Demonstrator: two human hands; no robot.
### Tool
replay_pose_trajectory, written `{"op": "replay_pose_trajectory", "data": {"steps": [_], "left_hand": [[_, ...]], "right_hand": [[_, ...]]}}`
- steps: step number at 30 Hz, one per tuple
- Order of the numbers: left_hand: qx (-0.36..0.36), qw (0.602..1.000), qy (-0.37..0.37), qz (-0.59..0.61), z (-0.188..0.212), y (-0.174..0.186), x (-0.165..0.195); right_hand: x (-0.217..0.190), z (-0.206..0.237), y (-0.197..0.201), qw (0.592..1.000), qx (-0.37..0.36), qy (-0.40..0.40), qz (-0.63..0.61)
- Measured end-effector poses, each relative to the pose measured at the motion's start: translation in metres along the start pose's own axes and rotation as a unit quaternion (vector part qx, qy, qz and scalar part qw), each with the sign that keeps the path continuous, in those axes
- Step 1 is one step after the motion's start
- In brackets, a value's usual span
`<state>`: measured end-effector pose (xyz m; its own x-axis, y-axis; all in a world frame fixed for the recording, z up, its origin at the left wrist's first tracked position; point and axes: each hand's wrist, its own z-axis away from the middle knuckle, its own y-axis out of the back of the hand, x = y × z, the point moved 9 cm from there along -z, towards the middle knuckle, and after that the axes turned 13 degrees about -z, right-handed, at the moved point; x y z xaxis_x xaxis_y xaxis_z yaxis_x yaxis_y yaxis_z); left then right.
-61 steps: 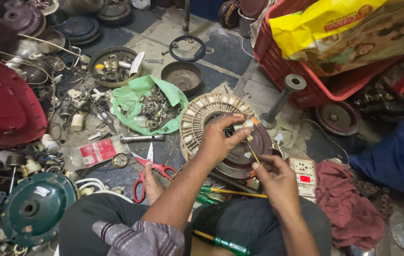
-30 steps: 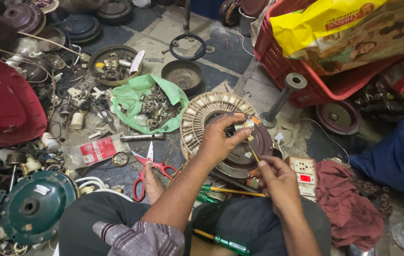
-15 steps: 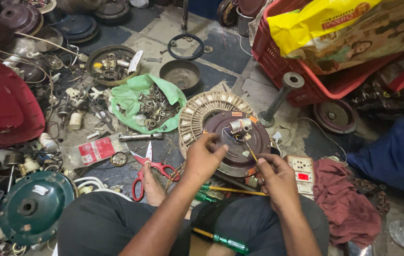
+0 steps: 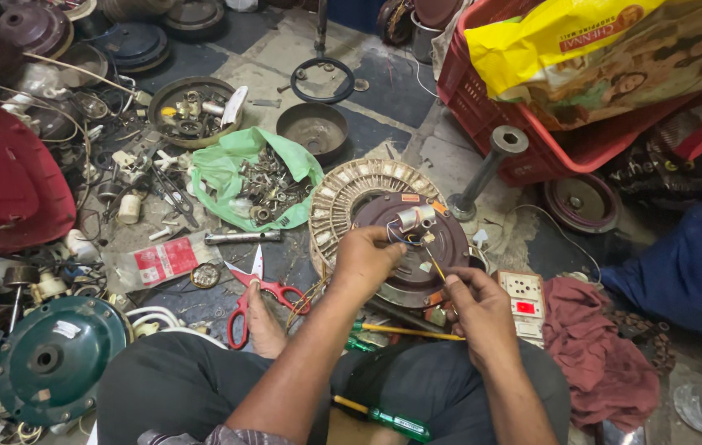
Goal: The person sits on the floor and uses a screwdriver to adjust components on a disassembled electric motor. They then connect wires to a power strip and test the motor, which begins to spin.
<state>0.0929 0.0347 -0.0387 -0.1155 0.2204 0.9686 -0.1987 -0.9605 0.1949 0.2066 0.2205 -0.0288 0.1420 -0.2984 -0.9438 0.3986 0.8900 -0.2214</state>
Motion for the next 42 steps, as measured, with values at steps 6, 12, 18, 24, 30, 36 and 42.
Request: {"op": "replay_pose_trajectory", "data": {"steps": [6, 12, 18, 24, 30, 36, 42], "left_hand": [[0.002, 1.0, 0.011, 0.01, -0.002, -0.005, -0.002], [0.035, 0.989, 0.08, 0.118, 0.003, -0.016, -0.014], [0.055, 0.986, 0.083, 0.136, 0.006, -0.017, -0.014], [0.105, 0.991, 0.078, 0.042, 0.013, -0.011, -0.007], [0.119, 0.984, 0.081, 0.104, 0.02, -0.011, -0.001], [0.104, 0.994, 0.025, 0.03, 0.025, -0.009, 0.017], [0.167, 0.962, -0.035, -0.213, 0.039, 0.009, 0.046]], "right_hand": [[-0.001, -0.001, 0.001, 1.0, 0.008, -0.001, 0.013], [-0.001, -0.001, 0.0, 1.0, 0.007, 0.001, 0.009], [-0.003, 0.002, -0.001, 1.0, 0.004, -0.002, -0.003], [-0.006, 0.003, -0.003, 1.0, 0.001, 0.001, -0.007], [-0.007, 0.002, -0.003, 1.0, 0.002, -0.002, -0.009], [-0.006, 0.0, -0.002, 1.0, 0.001, 0.001, -0.008], [-0.006, -0.002, 0.0, 1.0, -0.002, 0.001, -0.006]]}}
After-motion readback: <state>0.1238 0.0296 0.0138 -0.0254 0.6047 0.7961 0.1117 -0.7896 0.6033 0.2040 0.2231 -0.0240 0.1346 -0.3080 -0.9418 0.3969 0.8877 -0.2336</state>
